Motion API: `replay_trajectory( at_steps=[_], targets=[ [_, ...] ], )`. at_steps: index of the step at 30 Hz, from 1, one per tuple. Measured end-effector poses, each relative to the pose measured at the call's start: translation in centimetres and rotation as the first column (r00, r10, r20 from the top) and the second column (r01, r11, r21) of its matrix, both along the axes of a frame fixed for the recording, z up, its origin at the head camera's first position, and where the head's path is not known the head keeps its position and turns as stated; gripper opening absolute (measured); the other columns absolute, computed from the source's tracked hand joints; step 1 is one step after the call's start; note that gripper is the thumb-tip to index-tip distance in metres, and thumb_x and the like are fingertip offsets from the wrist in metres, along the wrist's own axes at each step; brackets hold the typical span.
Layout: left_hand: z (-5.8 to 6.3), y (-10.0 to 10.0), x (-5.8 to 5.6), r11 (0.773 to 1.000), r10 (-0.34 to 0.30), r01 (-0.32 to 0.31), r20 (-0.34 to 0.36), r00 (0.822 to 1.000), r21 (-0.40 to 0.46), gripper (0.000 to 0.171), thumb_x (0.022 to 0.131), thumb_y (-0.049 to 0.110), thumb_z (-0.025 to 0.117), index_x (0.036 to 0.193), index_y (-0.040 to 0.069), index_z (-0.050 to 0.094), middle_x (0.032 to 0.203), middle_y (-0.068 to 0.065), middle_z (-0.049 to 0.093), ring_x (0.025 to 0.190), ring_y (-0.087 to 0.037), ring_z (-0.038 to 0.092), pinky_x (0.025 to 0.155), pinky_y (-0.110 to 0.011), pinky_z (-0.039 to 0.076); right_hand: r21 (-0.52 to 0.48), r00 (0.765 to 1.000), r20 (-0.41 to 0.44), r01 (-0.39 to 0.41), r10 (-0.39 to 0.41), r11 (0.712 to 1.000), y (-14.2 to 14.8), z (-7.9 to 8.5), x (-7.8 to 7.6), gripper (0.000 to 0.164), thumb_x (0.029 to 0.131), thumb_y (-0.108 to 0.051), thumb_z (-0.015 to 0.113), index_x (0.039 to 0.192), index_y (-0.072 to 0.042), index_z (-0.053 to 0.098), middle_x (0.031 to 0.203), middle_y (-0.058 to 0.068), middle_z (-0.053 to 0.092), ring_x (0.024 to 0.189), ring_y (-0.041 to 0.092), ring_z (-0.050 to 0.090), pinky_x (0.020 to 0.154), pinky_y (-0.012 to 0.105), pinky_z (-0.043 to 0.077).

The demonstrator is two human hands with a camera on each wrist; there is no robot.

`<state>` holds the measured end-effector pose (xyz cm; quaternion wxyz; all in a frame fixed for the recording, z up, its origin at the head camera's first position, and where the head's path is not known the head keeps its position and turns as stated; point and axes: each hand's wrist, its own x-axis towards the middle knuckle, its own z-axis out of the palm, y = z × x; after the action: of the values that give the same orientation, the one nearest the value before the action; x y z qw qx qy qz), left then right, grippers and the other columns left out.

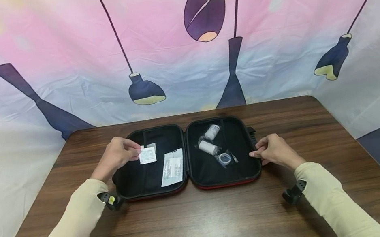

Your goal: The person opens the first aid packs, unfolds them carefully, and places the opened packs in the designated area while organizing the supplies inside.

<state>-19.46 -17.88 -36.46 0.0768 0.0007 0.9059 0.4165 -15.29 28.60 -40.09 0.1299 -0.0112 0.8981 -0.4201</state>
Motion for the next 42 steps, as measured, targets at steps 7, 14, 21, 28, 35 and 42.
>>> replay_trajectory(
  at_steps=[7, 14, 21, 28, 35, 42],
  targets=[
    [0.5, -2.1, 0.3, 0.995, 0.047, -0.047, -0.01, 0.999, -0.082, 0.017, 0.095, 0.0, 0.064, 0.108, -0.005, 0.074, 0.097, -0.017, 0.074, 0.082, -0.022, 0.074, 0.072, -0.034, 0.061, 0.014, 1.0, -0.005, -0.009, 0.009, 1.0, 0.1, 0.1, 0.0, 0.048, 0.093, -0.019, 0.076, 0.118, 0.019, 0.061, 0.095, 0.021, 0.068, 0.072, 0.023, 0.072, 0.065, 0.037, 0.062],
    [0.8, -3.5, 0.6, 0.987, 0.042, -0.046, -0.026, 0.999, -0.156, 0.017, 0.095, 0.004, 0.065, 0.106, -0.004, 0.075, 0.09, -0.015, 0.075, 0.079, -0.025, 0.075, 0.061, -0.029, 0.056, 0.014, 1.0, -0.014, -0.012, 0.012, 1.0, 0.1, 0.0, 0.0, 0.046, 0.093, -0.018, 0.076, 0.117, 0.019, 0.061, 0.094, 0.02, 0.068, 0.072, 0.022, 0.072, 0.065, 0.037, 0.062],
    [0.3, -3.3, 0.6, 0.978, 0.018, -0.029, -0.051, 0.999, -0.206, 0.015, 0.094, 0.004, 0.067, 0.104, -0.005, 0.075, 0.084, -0.014, 0.074, 0.074, -0.024, 0.073, 0.056, -0.028, 0.052, 0.011, 1.0, -0.005, -0.002, 0.002, 1.0, 0.1, -0.1, 0.0, 0.046, 0.094, -0.017, 0.075, 0.119, 0.019, 0.061, 0.096, 0.02, 0.068, 0.073, 0.021, 0.072, 0.066, 0.036, 0.062],
    [-0.6, -2.2, 0.2, 0.964, 0.007, -0.021, -0.054, 0.999, -0.265, 0.013, 0.093, 0.005, 0.069, 0.1, -0.001, 0.077, 0.083, -0.009, 0.074, 0.074, -0.021, 0.069, 0.067, -0.035, 0.054, -0.006, 1.0, -0.01, -0.005, 0.005, 1.0, 0.0, -0.1, 0.0, 0.047, 0.093, -0.019, 0.076, 0.117, 0.018, 0.061, 0.095, 0.02, 0.068, 0.073, 0.021, 0.071, 0.065, 0.035, 0.062],
    [-1.0, -1.0, -0.2, 0.972, -0.015, 0.004, -0.044, 0.999, -0.237, 0.011, 0.091, 0.002, 0.069, 0.097, -0.002, 0.077, 0.08, -0.01, 0.073, 0.071, -0.021, 0.067, 0.062, -0.031, 0.053, -0.009, 1.0, -0.005, -0.004, 0.004, 1.0, 0.0, -0.2, 0.0, 0.046, 0.093, -0.019, 0.076, 0.117, 0.017, 0.062, 0.096, 0.019, 0.067, 0.074, 0.02, 0.071, 0.066, 0.036, 0.062],
    [-1.2, 0.0, -0.7, 0.969, -0.03, 0.017, -0.047, 0.998, -0.248, 0.011, 0.089, 0.004, 0.071, 0.096, -0.001, 0.077, 0.087, -0.011, 0.073, 0.076, -0.024, 0.064, 0.064, -0.033, 0.053, -0.003, 1.0, -0.002, 0.003, -0.004, 1.0, 0.0, -0.2, 0.0, 0.047, 0.093, -0.019, 0.076, 0.118, 0.018, 0.061, 0.096, 0.021, 0.067, 0.073, 0.021, 0.071, 0.065, 0.036, 0.062]
  ],
)
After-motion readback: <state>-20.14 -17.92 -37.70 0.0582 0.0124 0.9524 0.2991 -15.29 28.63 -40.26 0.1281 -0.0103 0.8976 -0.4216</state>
